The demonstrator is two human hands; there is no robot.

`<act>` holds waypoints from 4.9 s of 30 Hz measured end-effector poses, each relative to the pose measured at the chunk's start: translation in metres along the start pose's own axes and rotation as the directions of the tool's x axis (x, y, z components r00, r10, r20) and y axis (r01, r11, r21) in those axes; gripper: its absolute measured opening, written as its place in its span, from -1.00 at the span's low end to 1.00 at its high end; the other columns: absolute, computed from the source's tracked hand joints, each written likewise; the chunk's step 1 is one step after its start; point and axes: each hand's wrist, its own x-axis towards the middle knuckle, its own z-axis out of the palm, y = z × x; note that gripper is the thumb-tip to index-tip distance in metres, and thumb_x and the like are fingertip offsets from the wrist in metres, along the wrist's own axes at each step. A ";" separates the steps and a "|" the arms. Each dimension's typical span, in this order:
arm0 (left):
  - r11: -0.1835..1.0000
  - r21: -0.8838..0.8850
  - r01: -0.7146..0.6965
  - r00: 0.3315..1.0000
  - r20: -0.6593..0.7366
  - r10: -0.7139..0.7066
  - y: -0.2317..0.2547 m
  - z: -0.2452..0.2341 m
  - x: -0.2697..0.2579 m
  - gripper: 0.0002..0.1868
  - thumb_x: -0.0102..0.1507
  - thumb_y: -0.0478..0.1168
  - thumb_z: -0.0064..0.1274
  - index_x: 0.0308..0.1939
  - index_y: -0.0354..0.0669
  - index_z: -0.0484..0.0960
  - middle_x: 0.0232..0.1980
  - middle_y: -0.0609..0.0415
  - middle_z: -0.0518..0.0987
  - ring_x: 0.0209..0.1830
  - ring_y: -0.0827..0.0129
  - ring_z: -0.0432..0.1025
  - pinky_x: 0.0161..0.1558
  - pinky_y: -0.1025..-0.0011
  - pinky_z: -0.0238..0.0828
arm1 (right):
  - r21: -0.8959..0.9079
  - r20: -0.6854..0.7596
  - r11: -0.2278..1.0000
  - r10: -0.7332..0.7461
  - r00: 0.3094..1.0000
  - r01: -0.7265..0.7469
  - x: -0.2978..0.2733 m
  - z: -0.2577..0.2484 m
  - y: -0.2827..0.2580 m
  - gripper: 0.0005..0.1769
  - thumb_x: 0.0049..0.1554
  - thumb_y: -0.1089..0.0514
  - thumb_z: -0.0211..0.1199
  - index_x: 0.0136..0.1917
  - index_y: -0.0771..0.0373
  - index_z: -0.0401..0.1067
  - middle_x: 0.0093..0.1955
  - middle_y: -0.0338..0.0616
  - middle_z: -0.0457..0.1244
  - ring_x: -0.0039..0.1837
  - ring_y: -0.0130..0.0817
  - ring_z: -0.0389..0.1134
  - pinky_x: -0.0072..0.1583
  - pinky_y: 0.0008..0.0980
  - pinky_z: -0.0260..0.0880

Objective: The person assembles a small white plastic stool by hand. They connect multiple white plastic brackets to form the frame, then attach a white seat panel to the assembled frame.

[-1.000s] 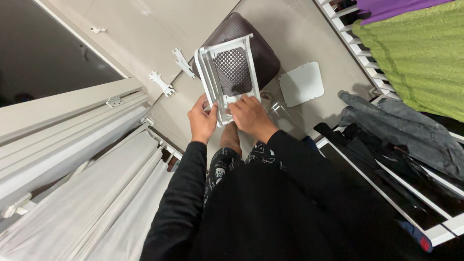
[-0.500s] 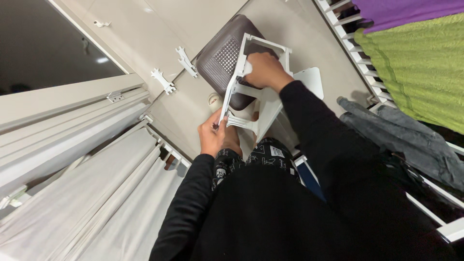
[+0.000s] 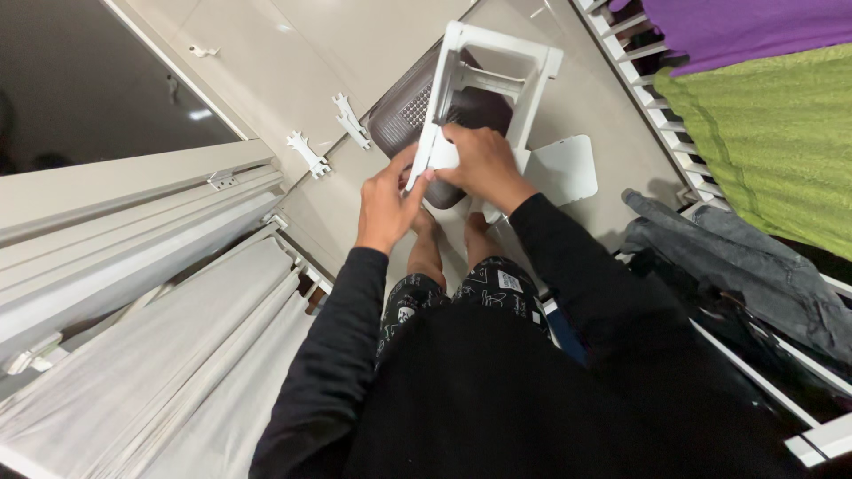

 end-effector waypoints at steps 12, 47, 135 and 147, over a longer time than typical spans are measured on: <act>0.987 0.145 0.074 0.977 0.186 -0.101 -0.021 -0.006 0.001 -0.33 0.23 -0.30 0.17 0.44 -0.02 0.37 -0.14 -0.25 0.67 -0.22 -0.15 0.58 -0.10 0.12 0.52 | -0.053 0.026 0.998 -0.015 1.000 0.016 -0.002 0.029 0.013 -0.53 -0.16 -0.03 0.57 -0.13 0.27 0.46 -0.28 0.13 0.38 -0.17 0.17 0.41 -0.10 0.06 0.40; 0.933 0.206 0.294 0.949 0.054 -0.310 -0.040 0.004 0.007 -0.60 0.17 -0.37 0.18 0.09 -0.03 0.71 -0.22 -0.06 0.72 -0.29 0.17 0.66 -0.09 0.30 0.57 | -0.151 0.061 0.987 -0.042 0.997 0.051 -0.012 0.037 0.008 -0.56 -0.09 -0.05 0.54 -0.14 0.33 0.49 -0.31 0.17 0.36 -0.22 0.17 0.42 -0.14 0.04 0.40; 0.833 -0.007 0.554 0.828 -0.099 -0.552 -0.157 0.041 0.002 -0.76 0.24 -0.18 0.28 -0.10 -0.26 0.78 -0.32 -0.04 0.72 -0.35 0.37 0.57 -0.12 0.42 0.52 | 0.546 0.093 0.622 0.622 0.778 -0.562 -0.043 0.051 0.158 -0.55 0.21 0.23 0.24 0.36 0.35 0.39 0.26 0.02 0.38 0.27 -0.33 0.44 0.25 -0.42 0.43; 0.854 -0.108 0.509 0.849 -0.105 -0.519 -0.159 0.047 0.000 -0.73 0.18 -0.23 0.30 -0.05 -0.22 0.76 -0.25 -0.03 0.74 -0.30 0.46 0.62 -0.09 0.48 0.52 | 0.650 0.139 0.528 0.624 0.769 -0.546 -0.048 0.061 0.183 -0.53 0.22 0.24 0.25 0.37 0.44 0.38 0.18 0.01 0.42 0.14 -0.33 0.43 0.13 -0.42 0.44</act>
